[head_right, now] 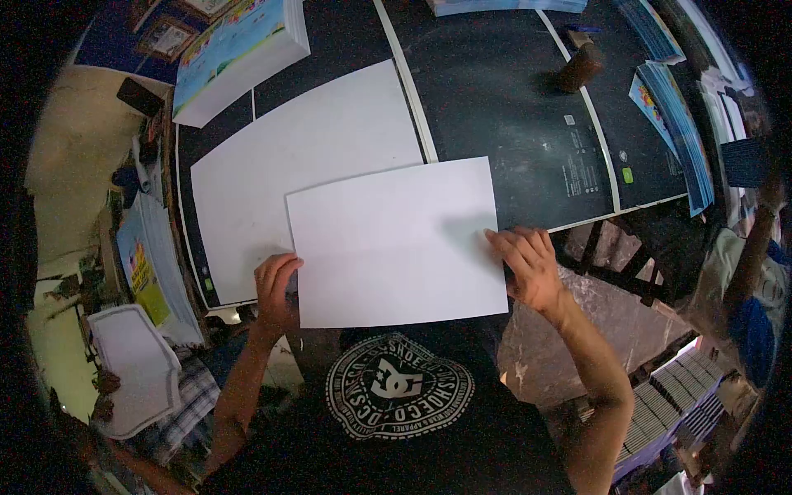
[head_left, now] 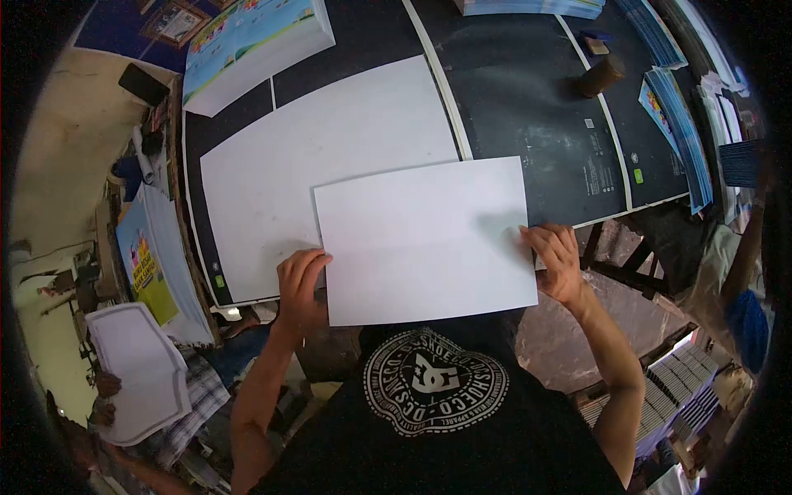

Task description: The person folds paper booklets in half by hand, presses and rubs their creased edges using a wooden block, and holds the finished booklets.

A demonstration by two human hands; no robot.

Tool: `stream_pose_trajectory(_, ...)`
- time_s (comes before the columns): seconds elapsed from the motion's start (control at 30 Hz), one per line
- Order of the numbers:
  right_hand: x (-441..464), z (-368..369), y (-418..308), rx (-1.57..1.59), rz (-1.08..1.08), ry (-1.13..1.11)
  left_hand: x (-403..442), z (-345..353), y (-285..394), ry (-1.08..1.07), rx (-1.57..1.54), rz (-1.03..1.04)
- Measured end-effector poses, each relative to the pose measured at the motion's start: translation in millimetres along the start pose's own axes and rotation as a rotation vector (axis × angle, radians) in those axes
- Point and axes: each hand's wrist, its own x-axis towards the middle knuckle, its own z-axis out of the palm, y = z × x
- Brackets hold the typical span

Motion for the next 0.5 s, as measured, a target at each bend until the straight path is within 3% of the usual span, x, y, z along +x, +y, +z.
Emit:
stream_pose_trajectory(0.3, 11, -4, -1, 0.009, 0.081, -0.043, 15, -8, 6, 0.078, -0.078, -0.018)
stream_pose_trajectory(0.5, 24, -12, -9, 0.147, 0.148, 0.041, 19, -8, 2, 0.086, -0.082, -0.005)
